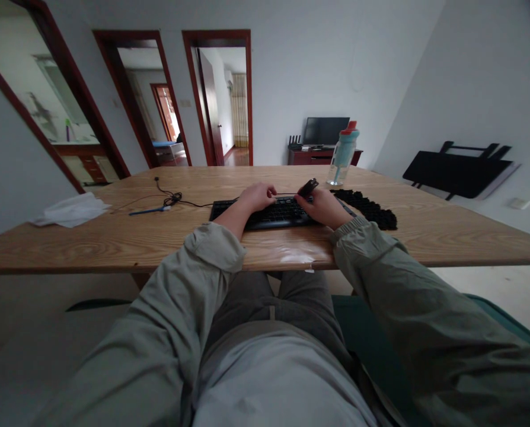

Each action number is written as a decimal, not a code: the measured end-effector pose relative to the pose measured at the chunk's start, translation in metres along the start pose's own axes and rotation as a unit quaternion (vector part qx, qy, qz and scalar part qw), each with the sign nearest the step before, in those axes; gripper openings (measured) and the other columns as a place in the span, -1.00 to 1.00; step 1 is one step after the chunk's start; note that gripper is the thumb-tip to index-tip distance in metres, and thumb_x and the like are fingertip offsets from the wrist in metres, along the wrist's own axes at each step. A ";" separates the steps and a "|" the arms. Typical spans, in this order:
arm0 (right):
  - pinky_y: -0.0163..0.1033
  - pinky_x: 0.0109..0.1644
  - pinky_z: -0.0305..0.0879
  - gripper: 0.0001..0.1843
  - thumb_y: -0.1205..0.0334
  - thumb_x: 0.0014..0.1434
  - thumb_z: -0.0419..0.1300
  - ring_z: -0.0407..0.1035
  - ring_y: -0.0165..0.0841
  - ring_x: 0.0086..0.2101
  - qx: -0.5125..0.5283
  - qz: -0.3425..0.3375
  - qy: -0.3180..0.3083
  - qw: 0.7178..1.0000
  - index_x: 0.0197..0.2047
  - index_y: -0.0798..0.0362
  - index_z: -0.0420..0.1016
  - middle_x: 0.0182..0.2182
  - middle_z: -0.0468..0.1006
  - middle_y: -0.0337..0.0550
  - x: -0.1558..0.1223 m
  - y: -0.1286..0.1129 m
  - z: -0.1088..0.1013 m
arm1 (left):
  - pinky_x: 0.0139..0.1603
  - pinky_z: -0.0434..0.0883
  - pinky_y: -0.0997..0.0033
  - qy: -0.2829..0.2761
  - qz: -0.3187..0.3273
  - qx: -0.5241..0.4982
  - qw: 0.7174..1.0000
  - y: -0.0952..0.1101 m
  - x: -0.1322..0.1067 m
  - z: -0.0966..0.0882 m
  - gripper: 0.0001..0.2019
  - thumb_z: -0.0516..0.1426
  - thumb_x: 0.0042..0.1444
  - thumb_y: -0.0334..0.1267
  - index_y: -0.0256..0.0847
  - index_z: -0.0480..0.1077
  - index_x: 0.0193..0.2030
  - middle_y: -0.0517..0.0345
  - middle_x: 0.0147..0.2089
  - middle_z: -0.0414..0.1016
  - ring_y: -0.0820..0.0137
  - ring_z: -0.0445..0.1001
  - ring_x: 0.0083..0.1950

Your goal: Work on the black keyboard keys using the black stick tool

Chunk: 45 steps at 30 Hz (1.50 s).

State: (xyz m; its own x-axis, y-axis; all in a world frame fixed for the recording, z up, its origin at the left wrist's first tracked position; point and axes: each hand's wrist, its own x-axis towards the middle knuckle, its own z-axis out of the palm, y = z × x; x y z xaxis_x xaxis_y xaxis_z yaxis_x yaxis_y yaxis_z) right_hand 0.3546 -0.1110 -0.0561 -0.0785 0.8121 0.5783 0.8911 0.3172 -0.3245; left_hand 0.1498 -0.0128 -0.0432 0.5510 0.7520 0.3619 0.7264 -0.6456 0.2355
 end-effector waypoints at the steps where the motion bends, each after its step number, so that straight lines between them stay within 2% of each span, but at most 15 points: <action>1: -0.20 -0.14 0.32 -0.66 0.02 0.28 0.13 0.50 -0.14 -0.20 -0.010 -0.002 -0.003 1.000 -0.14 0.13 0.54 -0.24 0.62 0.08 0.000 0.000 0.000 | -0.23 0.38 0.43 0.001 -0.002 -0.006 1.000 -0.003 0.000 0.000 -0.75 0.20 0.12 -0.23 -0.21 0.56 -0.08 0.05 -0.15 0.63 0.34 0.53 -0.21; 5: -0.20 -0.24 0.28 -0.71 0.04 0.23 0.16 0.45 -0.19 -0.34 -0.027 -0.008 0.000 1.000 -0.22 0.11 0.50 -0.36 0.59 0.01 0.005 -0.001 0.002 | -0.21 0.38 0.45 -0.015 0.013 -0.007 1.000 -0.004 -0.001 0.002 -0.78 0.18 0.11 -0.28 -0.21 0.58 -0.13 0.08 -0.18 0.63 0.36 0.53 -0.22; 10: -0.21 -0.28 0.25 -0.77 0.08 0.19 0.17 0.39 -0.23 -0.38 0.031 0.016 0.013 0.999 -0.35 0.08 0.44 -0.43 0.55 -0.03 0.020 -0.001 0.007 | -0.17 0.40 0.44 -0.029 0.020 -0.002 0.999 0.003 -0.003 0.002 -0.75 0.16 0.12 -0.32 -0.21 0.58 -0.08 0.06 -0.13 0.64 0.34 0.54 -0.18; 16: -0.23 -0.33 0.19 -0.74 0.08 0.16 0.18 0.33 -0.30 -0.42 0.048 0.036 -0.019 0.998 -0.44 0.08 0.40 -0.45 0.52 -0.07 0.040 0.004 0.006 | -0.05 0.42 0.40 -0.029 0.013 0.006 0.999 0.015 0.001 0.005 -0.70 0.13 0.17 -0.27 -0.20 0.58 -0.01 0.03 -0.05 0.63 0.30 0.55 -0.10; 22: -0.23 -0.33 0.18 -0.75 0.10 0.15 0.18 0.35 -0.28 -0.41 0.047 0.058 -0.052 0.996 -0.45 0.10 0.43 -0.46 0.52 -0.06 0.054 0.006 0.010 | 0.09 0.40 0.36 -0.033 0.047 0.022 0.998 0.022 0.013 0.016 -0.66 0.11 0.15 -0.31 -0.10 0.58 0.02 0.08 0.01 0.62 0.27 0.53 0.01; 28: -0.23 -0.32 0.23 -0.75 0.11 0.17 0.17 0.35 -0.28 -0.43 0.046 0.048 -0.038 0.997 -0.45 0.09 0.45 -0.47 0.54 -0.05 0.064 0.008 0.023 | 0.04 0.42 0.35 -0.048 0.025 -0.014 0.998 0.018 0.017 0.018 -0.72 0.13 0.18 -0.21 -0.13 0.59 -0.03 0.07 -0.04 0.63 0.26 0.53 -0.01; 33: -0.21 -0.29 0.26 -0.70 0.06 0.21 0.14 0.40 -0.24 -0.39 0.069 0.029 -0.034 0.997 -0.42 0.09 0.46 -0.45 0.55 -0.04 0.065 0.013 0.029 | -0.03 0.43 0.36 -0.061 0.044 -0.068 0.995 0.019 0.019 0.019 -0.71 0.15 0.21 -0.15 -0.22 0.57 -0.02 0.04 -0.07 0.63 0.28 0.55 -0.09; 37: -0.18 -0.25 0.27 -0.63 -0.07 0.19 0.15 0.42 -0.21 -0.35 0.115 0.031 -0.032 0.992 -0.41 0.09 0.46 -0.42 0.55 -0.02 0.065 0.014 0.030 | -0.08 0.43 0.35 -0.058 0.046 -0.087 0.993 0.017 0.020 0.023 -0.69 0.14 0.24 -0.12 -0.27 0.58 -0.04 0.00 -0.12 0.63 0.28 0.54 -0.15; 40: -0.22 -0.27 0.31 -0.52 -0.24 0.15 0.14 0.43 -0.25 -0.34 0.240 0.059 0.014 0.969 -0.37 0.06 0.42 -0.41 0.53 -0.07 0.067 0.006 0.031 | -0.12 0.42 0.33 -0.063 0.037 -0.071 0.995 0.018 0.020 0.022 -0.66 0.12 0.25 -0.09 -0.28 0.58 -0.04 -0.02 -0.13 0.63 0.26 0.54 -0.18; 43: -0.27 -0.25 0.36 -0.42 -0.37 0.17 -0.02 0.45 -0.30 -0.27 0.379 0.100 0.067 0.918 -0.26 0.03 0.37 -0.30 0.53 -0.06 0.069 -0.007 0.033 | -0.15 0.40 0.35 -0.071 0.034 -0.056 0.995 0.019 0.018 0.020 -0.66 0.12 0.25 -0.10 -0.28 0.58 -0.04 -0.02 -0.12 0.64 0.29 0.53 -0.20; 45: -0.27 -0.26 0.38 -0.34 -0.43 0.18 -0.15 0.47 -0.31 -0.28 0.428 0.126 0.061 0.893 -0.25 0.02 0.35 -0.31 0.52 -0.04 0.069 -0.015 0.036 | -0.17 0.38 0.39 -0.068 0.039 -0.057 0.995 0.020 0.016 0.019 -0.67 0.12 0.25 -0.09 -0.28 0.59 -0.08 -0.01 -0.13 0.64 0.32 0.52 -0.23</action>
State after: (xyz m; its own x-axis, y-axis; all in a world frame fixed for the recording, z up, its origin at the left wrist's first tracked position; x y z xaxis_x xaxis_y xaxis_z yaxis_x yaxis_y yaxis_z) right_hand 0.3198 -0.0421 -0.0384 0.1720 0.8681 0.4656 0.2006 0.4318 -0.8793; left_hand 0.1812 -0.0111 -0.0496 0.6600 0.7049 0.2598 0.6318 -0.7079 0.3156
